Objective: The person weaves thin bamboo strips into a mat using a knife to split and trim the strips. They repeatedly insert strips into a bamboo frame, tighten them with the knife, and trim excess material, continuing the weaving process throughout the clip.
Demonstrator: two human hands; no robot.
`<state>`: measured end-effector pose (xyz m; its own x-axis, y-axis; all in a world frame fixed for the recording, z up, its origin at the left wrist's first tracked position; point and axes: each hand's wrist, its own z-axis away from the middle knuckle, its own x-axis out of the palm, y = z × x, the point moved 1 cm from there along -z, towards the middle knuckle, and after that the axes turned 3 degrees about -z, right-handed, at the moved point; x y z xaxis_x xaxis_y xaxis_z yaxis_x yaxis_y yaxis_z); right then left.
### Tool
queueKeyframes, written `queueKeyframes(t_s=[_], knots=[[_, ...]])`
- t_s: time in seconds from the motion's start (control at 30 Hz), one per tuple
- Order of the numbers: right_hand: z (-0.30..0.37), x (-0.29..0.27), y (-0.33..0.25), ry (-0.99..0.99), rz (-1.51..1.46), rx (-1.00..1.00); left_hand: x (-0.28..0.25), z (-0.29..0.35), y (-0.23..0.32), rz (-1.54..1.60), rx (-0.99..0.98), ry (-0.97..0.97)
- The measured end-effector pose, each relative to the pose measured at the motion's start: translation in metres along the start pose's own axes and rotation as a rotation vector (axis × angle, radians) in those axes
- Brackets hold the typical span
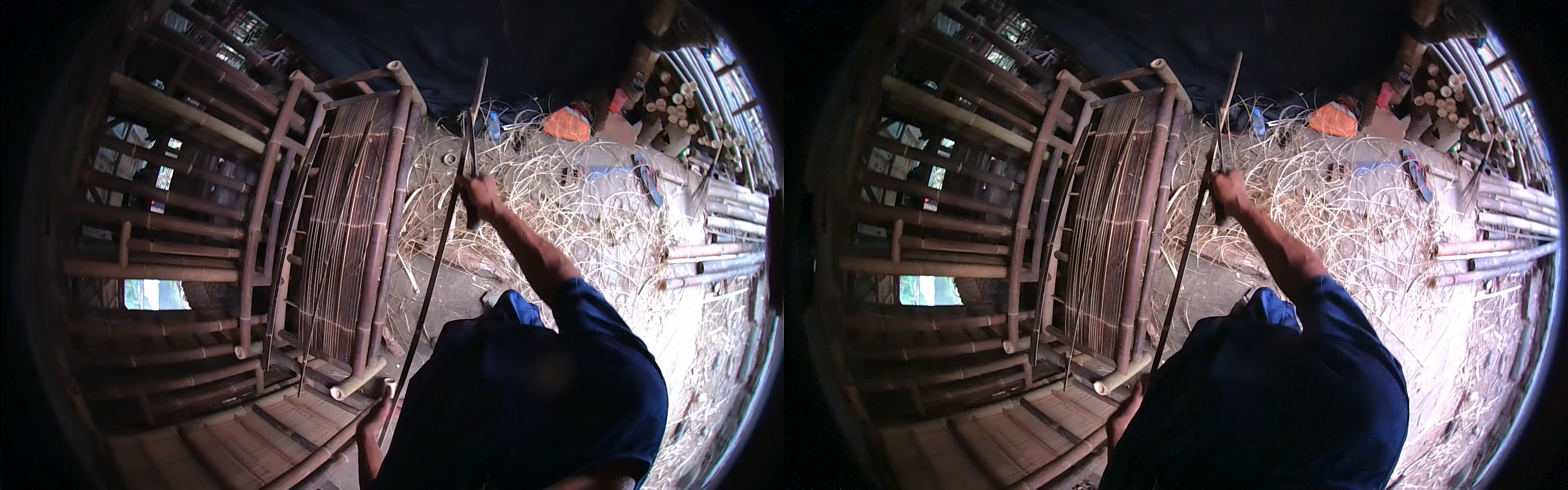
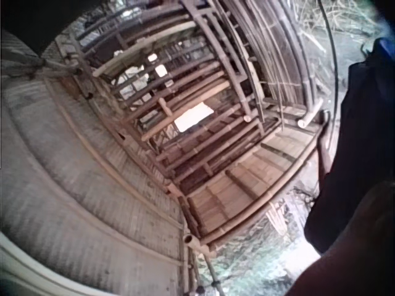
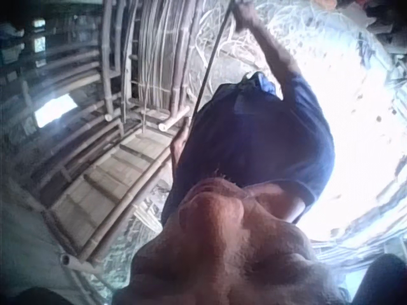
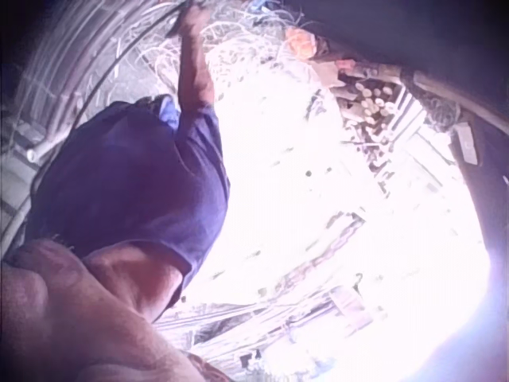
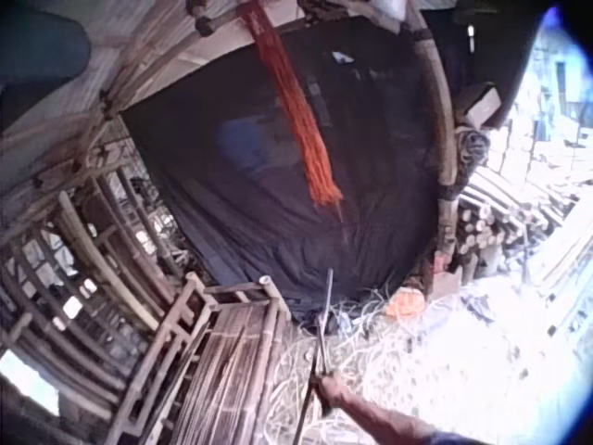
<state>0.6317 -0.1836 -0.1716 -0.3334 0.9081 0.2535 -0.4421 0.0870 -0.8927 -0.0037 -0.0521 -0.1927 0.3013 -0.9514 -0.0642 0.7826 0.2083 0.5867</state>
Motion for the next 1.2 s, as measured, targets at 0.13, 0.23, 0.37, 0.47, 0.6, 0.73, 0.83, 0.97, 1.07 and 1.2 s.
queueKeyframes(t_s=[0.13, 0.23, 0.37, 0.47, 0.6, 0.73, 0.83, 0.97, 1.07, 1.2], knots=[[-0.045, -0.004, -0.039, 0.022, 0.389, -0.170, 0.035, 0.007, 0.035, -0.159, 0.320, 0.093], [-0.046, -0.007, -0.034, 0.054, 0.944, -0.404, 0.072, -0.017, 0.123, -0.183, 0.395, 0.256], [0.004, -0.002, 0.006, -0.217, 1.045, -0.522, 0.114, -0.046, 0.233, -0.296, 0.529, 0.315], [0.072, 0.014, 0.032, -0.179, 1.181, -0.982, 0.123, -0.051, 0.283, -0.100, 0.511, 0.224], [0.158, 0.035, 0.054, -0.523, 1.109, -0.616, 0.118, -0.069, 0.315, 0.029, 0.452, 0.260], [0.185, 0.048, 0.032, -0.595, 1.077, -0.680, 0.118, -0.071, 0.329, 0.074, 0.505, 0.316], [0.165, 0.058, 0.005, -0.589, 1.128, -0.671, 0.115, -0.050, 0.341, 0.004, 0.579, 0.316], [0.122, 0.064, -0.015, -0.275, 1.131, -0.599, 0.109, 0.001, 0.334, -0.103, 0.604, 0.308], [0.114, 0.066, -0.023, -0.196, 1.309, -0.613, 0.106, 0.027, 0.315, -0.091, 0.472, 0.301], [0.129, 0.068, -0.046, -0.606, 1.188, -0.971, 0.106, 0.040, 0.297, -0.025, 0.568, 0.269]])
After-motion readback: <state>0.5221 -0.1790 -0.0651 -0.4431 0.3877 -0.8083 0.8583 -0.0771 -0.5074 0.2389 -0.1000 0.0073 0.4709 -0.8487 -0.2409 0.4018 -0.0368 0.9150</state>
